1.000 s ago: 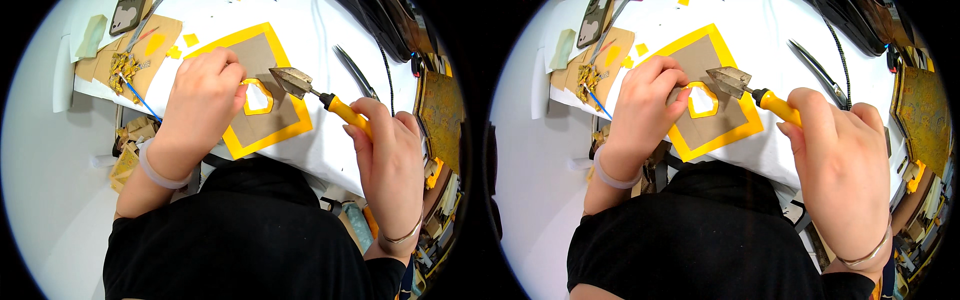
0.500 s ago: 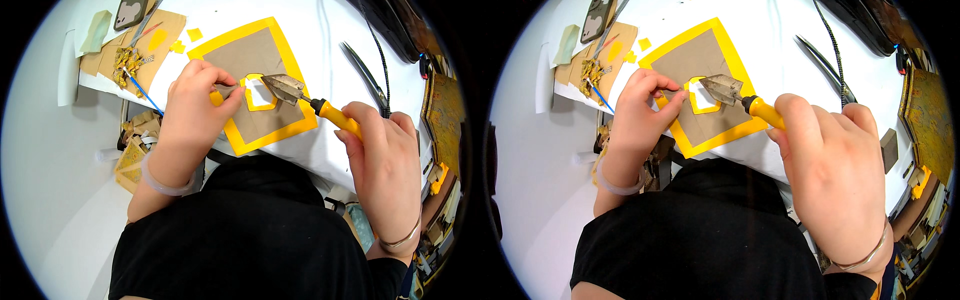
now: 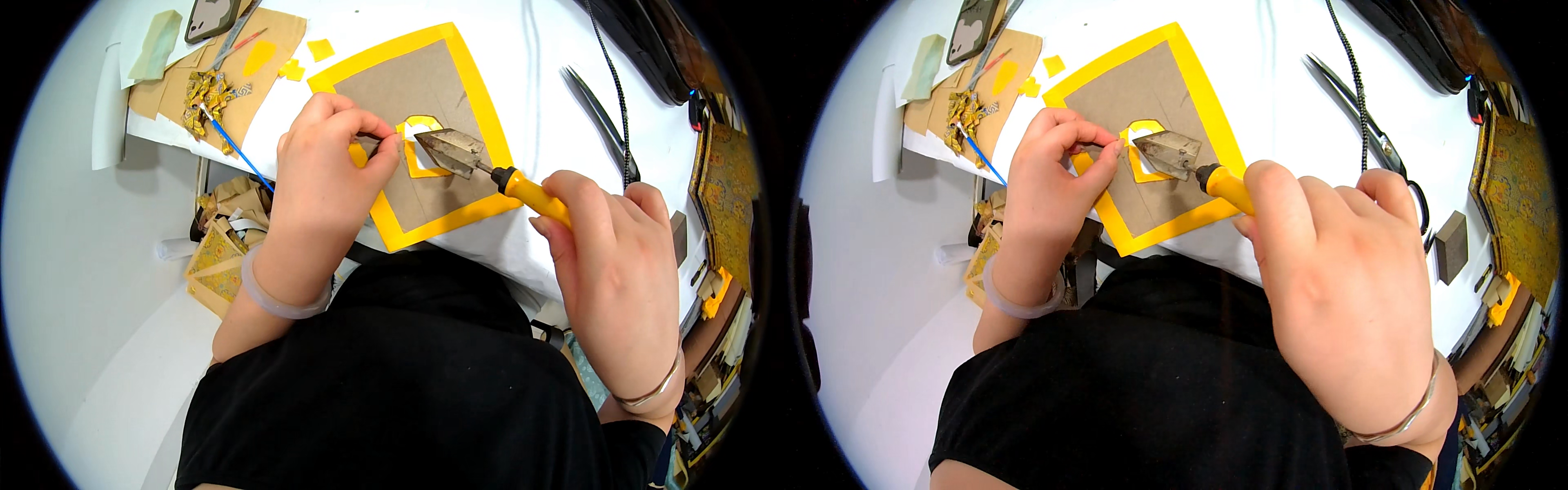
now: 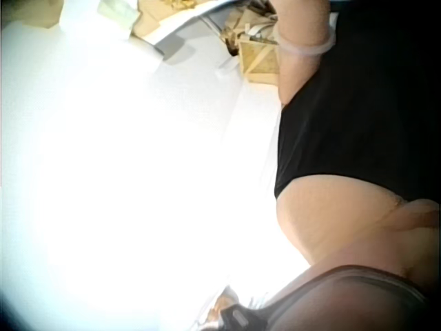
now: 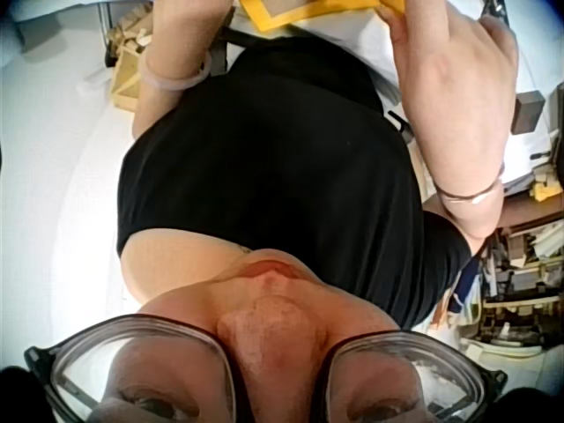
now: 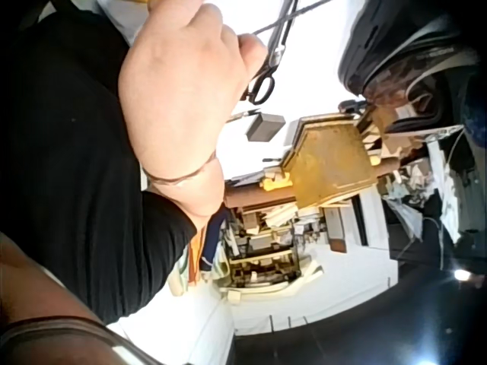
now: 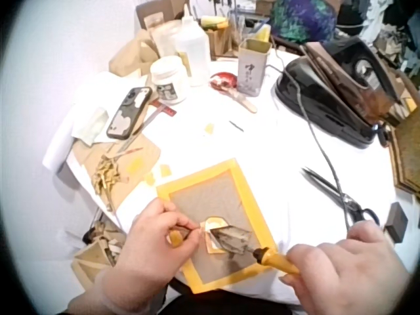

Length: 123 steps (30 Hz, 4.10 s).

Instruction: The person uses a heated soldering iron to carefully cut and refine a heart-shaped opening in a yellow paper or cardstock sheet. They repeatedly adjust the sheet and use the tool to smooth the edges of the cutout.

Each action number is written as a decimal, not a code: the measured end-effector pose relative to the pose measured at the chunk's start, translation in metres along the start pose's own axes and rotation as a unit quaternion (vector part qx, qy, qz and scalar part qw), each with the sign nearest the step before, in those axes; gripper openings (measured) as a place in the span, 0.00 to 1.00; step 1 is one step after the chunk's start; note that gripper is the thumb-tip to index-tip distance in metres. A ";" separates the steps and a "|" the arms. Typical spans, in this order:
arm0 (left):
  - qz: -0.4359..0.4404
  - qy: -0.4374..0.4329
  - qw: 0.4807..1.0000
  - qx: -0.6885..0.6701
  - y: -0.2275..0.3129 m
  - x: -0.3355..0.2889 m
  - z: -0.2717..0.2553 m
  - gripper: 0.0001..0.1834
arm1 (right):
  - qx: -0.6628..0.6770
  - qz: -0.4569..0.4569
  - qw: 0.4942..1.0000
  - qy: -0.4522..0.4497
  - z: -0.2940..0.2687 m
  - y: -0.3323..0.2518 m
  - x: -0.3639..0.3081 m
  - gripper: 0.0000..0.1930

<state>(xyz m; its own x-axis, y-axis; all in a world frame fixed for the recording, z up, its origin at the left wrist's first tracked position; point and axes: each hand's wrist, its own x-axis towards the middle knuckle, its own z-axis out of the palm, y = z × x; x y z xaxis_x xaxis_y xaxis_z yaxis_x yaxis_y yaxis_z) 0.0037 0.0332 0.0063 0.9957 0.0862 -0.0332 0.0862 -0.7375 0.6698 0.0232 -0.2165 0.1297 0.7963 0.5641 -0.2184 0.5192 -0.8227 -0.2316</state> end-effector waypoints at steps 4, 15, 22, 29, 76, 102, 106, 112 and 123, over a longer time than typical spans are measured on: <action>-0.014 -0.010 1.000 -0.015 0.001 0.001 -0.001 0.06 | 0.001 0.003 1.000 -0.005 0.001 -0.002 0.002 0.10; 0.001 0.002 1.000 -0.022 -0.004 -0.001 0.000 0.06 | -0.008 -0.012 1.000 -0.013 0.004 -0.004 0.006 0.10; -0.005 -0.001 0.999 -0.045 -0.004 -0.001 0.000 0.05 | -0.014 -0.013 1.000 -0.018 0.005 -0.006 0.008 0.10; -0.002 0.023 0.997 -0.071 -0.006 -0.001 0.000 0.06 | -0.019 -0.015 0.999 -0.023 0.008 -0.009 0.011 0.11; 0.047 0.039 0.994 0.086 0.014 -0.009 0.012 0.08 | 0.009 0.044 0.999 0.018 -0.010 -0.001 -0.017 0.10; 0.012 0.007 0.998 -0.068 -0.002 -0.011 -0.001 0.06 | 0.046 0.009 0.999 0.011 0.007 -0.012 -0.010 0.09; 0.021 0.010 0.998 -0.062 -0.005 -0.013 0.000 0.05 | 0.038 0.010 0.999 0.006 0.008 -0.015 -0.008 0.10; 0.014 0.013 0.997 -0.079 -0.009 -0.015 0.004 0.06 | 0.031 0.035 0.999 0.014 0.005 -0.014 -0.013 0.09; 0.114 0.065 0.991 -0.035 -0.011 -0.030 0.004 0.12 | 0.008 0.079 0.995 0.068 -0.002 0.006 -0.021 0.08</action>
<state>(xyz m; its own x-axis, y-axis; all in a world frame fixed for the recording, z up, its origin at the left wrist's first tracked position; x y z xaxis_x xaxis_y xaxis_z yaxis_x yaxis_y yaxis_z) -0.0273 0.0357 -0.0031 0.9759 0.0114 0.2181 -0.1479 -0.7003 0.6984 0.0106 -0.2333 0.1348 0.9025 0.4129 -0.1224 0.3810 -0.8981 -0.2197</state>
